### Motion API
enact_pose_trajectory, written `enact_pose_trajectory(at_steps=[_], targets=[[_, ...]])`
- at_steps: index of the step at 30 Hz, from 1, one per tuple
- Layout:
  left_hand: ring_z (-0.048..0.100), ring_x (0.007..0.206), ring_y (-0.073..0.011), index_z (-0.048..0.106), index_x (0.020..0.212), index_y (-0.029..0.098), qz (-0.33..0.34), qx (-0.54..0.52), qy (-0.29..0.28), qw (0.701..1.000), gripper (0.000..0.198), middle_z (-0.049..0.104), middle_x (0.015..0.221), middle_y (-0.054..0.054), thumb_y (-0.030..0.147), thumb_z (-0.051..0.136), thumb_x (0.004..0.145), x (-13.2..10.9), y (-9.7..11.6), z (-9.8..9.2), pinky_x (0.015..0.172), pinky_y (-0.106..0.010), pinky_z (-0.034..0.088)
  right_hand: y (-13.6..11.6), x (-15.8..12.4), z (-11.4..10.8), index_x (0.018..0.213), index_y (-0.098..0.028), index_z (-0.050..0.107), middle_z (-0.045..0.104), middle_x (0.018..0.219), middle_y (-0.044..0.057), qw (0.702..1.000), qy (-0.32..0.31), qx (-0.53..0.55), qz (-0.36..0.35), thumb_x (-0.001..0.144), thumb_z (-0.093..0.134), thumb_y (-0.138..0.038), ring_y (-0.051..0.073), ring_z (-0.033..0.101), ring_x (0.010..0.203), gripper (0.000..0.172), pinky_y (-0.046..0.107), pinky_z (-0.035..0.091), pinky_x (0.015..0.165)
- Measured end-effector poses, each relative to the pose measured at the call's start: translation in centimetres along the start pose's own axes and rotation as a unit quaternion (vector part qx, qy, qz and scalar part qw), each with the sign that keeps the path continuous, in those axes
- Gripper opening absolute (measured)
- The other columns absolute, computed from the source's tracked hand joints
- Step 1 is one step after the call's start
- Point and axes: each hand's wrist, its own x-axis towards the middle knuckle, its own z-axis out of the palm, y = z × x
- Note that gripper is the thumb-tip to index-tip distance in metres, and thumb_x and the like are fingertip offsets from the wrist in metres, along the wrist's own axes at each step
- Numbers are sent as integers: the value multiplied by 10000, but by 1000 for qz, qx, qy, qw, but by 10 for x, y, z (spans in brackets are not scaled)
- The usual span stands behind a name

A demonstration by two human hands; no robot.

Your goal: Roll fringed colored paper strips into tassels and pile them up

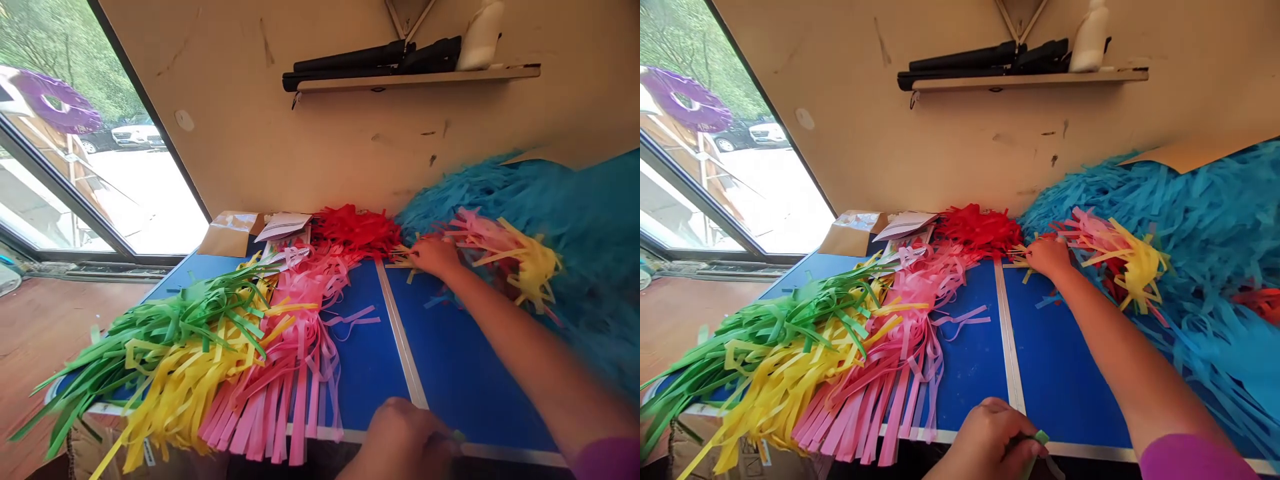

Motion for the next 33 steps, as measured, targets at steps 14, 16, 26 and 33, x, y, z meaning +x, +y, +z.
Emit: enact_pose_trajectory(at_steps=[14, 16, 26, 33], targets=[[651, 724, -175, 717, 882, 220, 47, 24, -20, 998, 160, 716, 748, -31, 256, 602, 777, 4, -11, 7, 770, -246, 467, 5, -23, 48, 1050, -159, 609, 576, 1128, 145, 997, -78, -11, 17, 817, 415, -192, 241, 554, 1003, 305, 348, 425, 795], [647, 715, -168, 717, 866, 240, 52, 26, -11, 998, 172, 713, 736, -18, 300, 568, 804, 3, -12, 8, 761, -244, 469, 13, -13, 51, 1105, -146, 568, 546, 1170, 148, 997, -64, -6, 37, 857, 416, -230, 231, 530, 1043, 303, 368, 421, 841], [648, 721, -168, 710, 856, 242, 45, 37, -1, 998, 210, 715, 755, -25, 354, 534, 830, 3, -13, 14, 766, -245, 465, 37, 17, 64, 1100, -152, 547, 584, 1103, 79, 998, -47, 30, 38, 875, 472, -384, 175, 563, 965, 332, 393, 442, 850], [645, 685, -169, 713, 793, 247, 37, 43, 8, 998, 248, 708, 697, -20, 396, 520, 836, 6, -10, 16, 746, -246, 466, 17, 8, 59, 1094, -141, 603, 569, 1119, 166, 1000, 7, -10, 0, 816, 434, -229, 280, 522, 1059, 337, 374, 397, 863]])
